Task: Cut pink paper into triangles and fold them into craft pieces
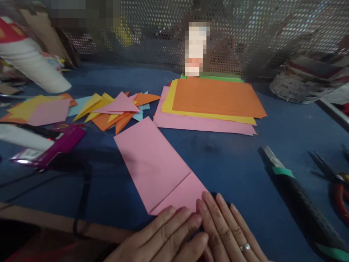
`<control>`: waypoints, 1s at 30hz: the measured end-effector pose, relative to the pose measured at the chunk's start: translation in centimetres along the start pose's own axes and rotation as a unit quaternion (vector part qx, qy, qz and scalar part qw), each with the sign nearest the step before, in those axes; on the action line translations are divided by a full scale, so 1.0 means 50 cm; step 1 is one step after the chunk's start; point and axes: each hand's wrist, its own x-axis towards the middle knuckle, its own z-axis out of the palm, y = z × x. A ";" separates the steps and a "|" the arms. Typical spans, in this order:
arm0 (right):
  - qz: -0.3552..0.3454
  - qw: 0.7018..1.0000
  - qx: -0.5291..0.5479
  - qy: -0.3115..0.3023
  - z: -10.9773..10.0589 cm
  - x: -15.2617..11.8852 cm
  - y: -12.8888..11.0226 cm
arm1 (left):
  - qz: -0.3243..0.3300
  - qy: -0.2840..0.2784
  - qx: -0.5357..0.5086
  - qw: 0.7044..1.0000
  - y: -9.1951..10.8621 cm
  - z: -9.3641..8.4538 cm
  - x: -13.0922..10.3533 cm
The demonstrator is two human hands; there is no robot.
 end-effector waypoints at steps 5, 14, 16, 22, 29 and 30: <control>0.022 1.000 -0.002 0.000 -0.001 0.003 -0.006 | -0.001 -0.010 0.003 1.000 -0.008 -0.009 -0.010; 0.007 0.999 -0.021 -0.033 -0.010 0.005 -0.015 | 0.038 -0.121 0.072 0.989 -0.051 -0.066 -0.085; 0.003 0.999 -0.027 -0.036 -0.010 0.006 -0.016 | 0.026 -0.126 0.076 0.989 -0.058 -0.079 -0.100; 0.014 0.999 -0.032 -0.021 -0.015 0.017 -0.021 | -0.026 -0.075 0.017 0.997 -0.053 -0.085 -0.071; 0.076 0.997 -0.023 -0.012 -0.026 0.027 -0.043 | 0.013 -0.029 0.015 0.999 -0.023 -0.049 -0.027; 0.084 0.996 -0.018 -0.012 -0.026 0.031 -0.048 | 0.008 -0.019 0.014 1.000 -0.022 -0.047 -0.026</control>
